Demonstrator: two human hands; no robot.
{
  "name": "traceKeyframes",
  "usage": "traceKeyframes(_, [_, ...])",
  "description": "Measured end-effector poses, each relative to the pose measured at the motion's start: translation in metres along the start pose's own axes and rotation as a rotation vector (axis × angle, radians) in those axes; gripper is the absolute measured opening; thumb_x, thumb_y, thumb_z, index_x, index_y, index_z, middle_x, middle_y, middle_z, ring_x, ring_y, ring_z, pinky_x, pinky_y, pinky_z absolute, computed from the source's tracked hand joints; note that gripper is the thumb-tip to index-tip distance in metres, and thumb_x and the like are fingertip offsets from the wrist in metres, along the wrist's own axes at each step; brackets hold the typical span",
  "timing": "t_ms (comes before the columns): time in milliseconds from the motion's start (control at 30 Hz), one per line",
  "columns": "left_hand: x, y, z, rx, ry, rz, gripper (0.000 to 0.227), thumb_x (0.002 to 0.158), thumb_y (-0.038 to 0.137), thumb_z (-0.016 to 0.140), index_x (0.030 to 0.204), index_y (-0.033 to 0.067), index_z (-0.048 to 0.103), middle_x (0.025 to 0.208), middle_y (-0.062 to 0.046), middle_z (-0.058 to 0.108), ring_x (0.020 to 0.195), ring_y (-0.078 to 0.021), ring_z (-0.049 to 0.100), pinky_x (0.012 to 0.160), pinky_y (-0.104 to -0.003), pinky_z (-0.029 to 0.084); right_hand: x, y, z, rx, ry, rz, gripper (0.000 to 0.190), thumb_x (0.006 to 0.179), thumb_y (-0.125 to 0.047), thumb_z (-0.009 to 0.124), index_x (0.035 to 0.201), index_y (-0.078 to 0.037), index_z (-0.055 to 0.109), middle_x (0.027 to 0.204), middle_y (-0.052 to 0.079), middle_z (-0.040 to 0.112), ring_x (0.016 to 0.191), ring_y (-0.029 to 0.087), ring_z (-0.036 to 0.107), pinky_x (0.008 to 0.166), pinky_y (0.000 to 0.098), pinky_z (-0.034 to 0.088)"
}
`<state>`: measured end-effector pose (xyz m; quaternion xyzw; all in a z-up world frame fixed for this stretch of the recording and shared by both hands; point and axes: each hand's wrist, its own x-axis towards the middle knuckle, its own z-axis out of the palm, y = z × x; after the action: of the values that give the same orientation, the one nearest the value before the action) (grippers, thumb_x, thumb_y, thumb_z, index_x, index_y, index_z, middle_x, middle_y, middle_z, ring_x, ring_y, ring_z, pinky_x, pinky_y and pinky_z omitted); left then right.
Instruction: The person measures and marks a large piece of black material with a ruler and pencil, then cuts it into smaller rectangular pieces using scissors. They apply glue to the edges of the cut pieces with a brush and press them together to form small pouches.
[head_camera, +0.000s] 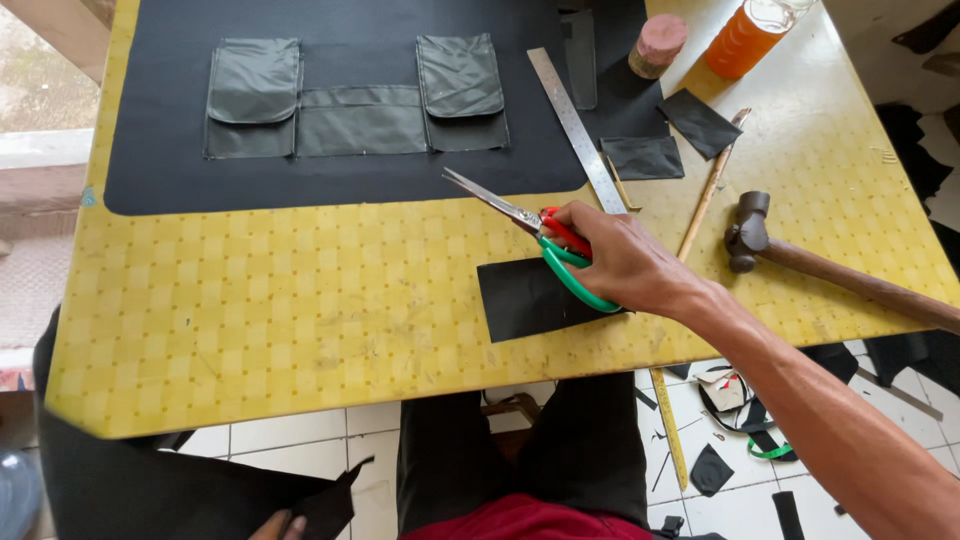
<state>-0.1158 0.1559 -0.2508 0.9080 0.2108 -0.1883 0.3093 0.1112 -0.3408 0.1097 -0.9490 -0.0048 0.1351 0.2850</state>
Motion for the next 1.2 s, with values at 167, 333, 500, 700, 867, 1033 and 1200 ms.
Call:
traceKeyframes(167, [0.003,0.042,0.058,0.022,-0.087,-0.296,0.056,0.081,0.054,0.061,0.128,0.0225,0.068,0.129,-0.006,0.067,0.123,-0.0248,0.060,0.101,-0.032,0.046,0.000,-0.005,0.000,-0.040,0.002,-0.026,0.010,0.091,-0.025,0.058,0.097,-0.016,0.058,0.075,0.003,0.057,0.065,0.022,0.040,0.064,0.0345,0.037])
traceKeyframes(333, [0.019,0.074,0.081,-0.010,-0.042,-0.301,0.070,0.084,0.041,0.063,0.148,0.0203,0.044,0.142,-0.015,0.053,0.127,-0.0363,0.052,0.102,-0.045,0.042,-0.002,-0.012,-0.002,0.004,-0.082,-0.001,0.015,0.088,-0.022,0.061,0.102,-0.016,0.060,0.081,0.002,0.061,0.067,0.019,0.045,0.064,0.0326,0.037])
traceKeyframes(500, [-0.075,0.238,-0.017,-0.473,0.284,0.162,0.024,0.084,0.015,0.068,0.107,0.0122,0.072,0.098,-0.001,0.075,0.082,-0.0120,0.070,0.082,-0.024,0.054,-0.005,-0.016,-0.007,0.410,-0.229,0.023,0.022,0.081,-0.007,0.065,0.102,-0.009,0.058,0.092,0.002,0.072,0.081,0.011,0.064,0.074,0.0250,0.051])
traceKeyframes(700, [-0.155,0.337,-0.067,-0.773,0.118,0.748,0.061,0.077,0.033,0.076,0.126,0.0087,0.049,0.129,-0.020,0.064,0.106,-0.0240,0.076,0.093,-0.034,0.058,-0.007,-0.048,-0.008,0.525,-0.302,0.023,0.023,0.077,-0.003,0.066,0.100,-0.005,0.063,0.088,0.007,0.071,0.087,0.014,0.070,0.080,0.0246,0.055])
traceKeyframes(867, [-0.157,0.366,-0.076,-0.650,-0.070,0.740,0.076,0.078,0.050,0.073,0.140,0.0139,0.046,0.136,-0.022,0.057,0.118,-0.0289,0.068,0.096,-0.039,0.057,-0.002,-0.056,0.005,0.572,-0.475,-0.103,0.026,0.079,-0.004,0.065,0.105,-0.004,0.059,0.092,0.006,0.066,0.088,0.014,0.070,0.077,0.0236,0.057])
traceKeyframes(1033, [-0.145,0.393,-0.080,-0.920,-0.154,0.287,0.054,0.087,0.019,0.061,0.139,0.0077,0.051,0.106,-0.010,0.078,0.102,-0.0132,0.073,0.091,-0.025,0.059,0.011,-0.070,0.004,-0.047,-0.210,-0.096,0.023,0.086,-0.030,0.074,0.092,-0.016,0.057,0.076,-0.001,0.058,0.065,0.015,0.046,0.060,0.0320,0.036])
traceKeyframes(1200, [-0.140,0.381,-0.074,-0.963,-0.082,0.207,0.047,0.090,0.020,0.058,0.135,0.0072,0.057,0.104,-0.005,0.075,0.091,-0.0083,0.067,0.083,-0.020,0.055,-0.061,-0.032,-0.004,0.297,-0.048,0.082,0.042,0.081,-0.021,0.070,0.116,-0.003,0.054,0.087,0.009,0.064,0.074,0.020,0.067,0.068,0.0335,0.057])
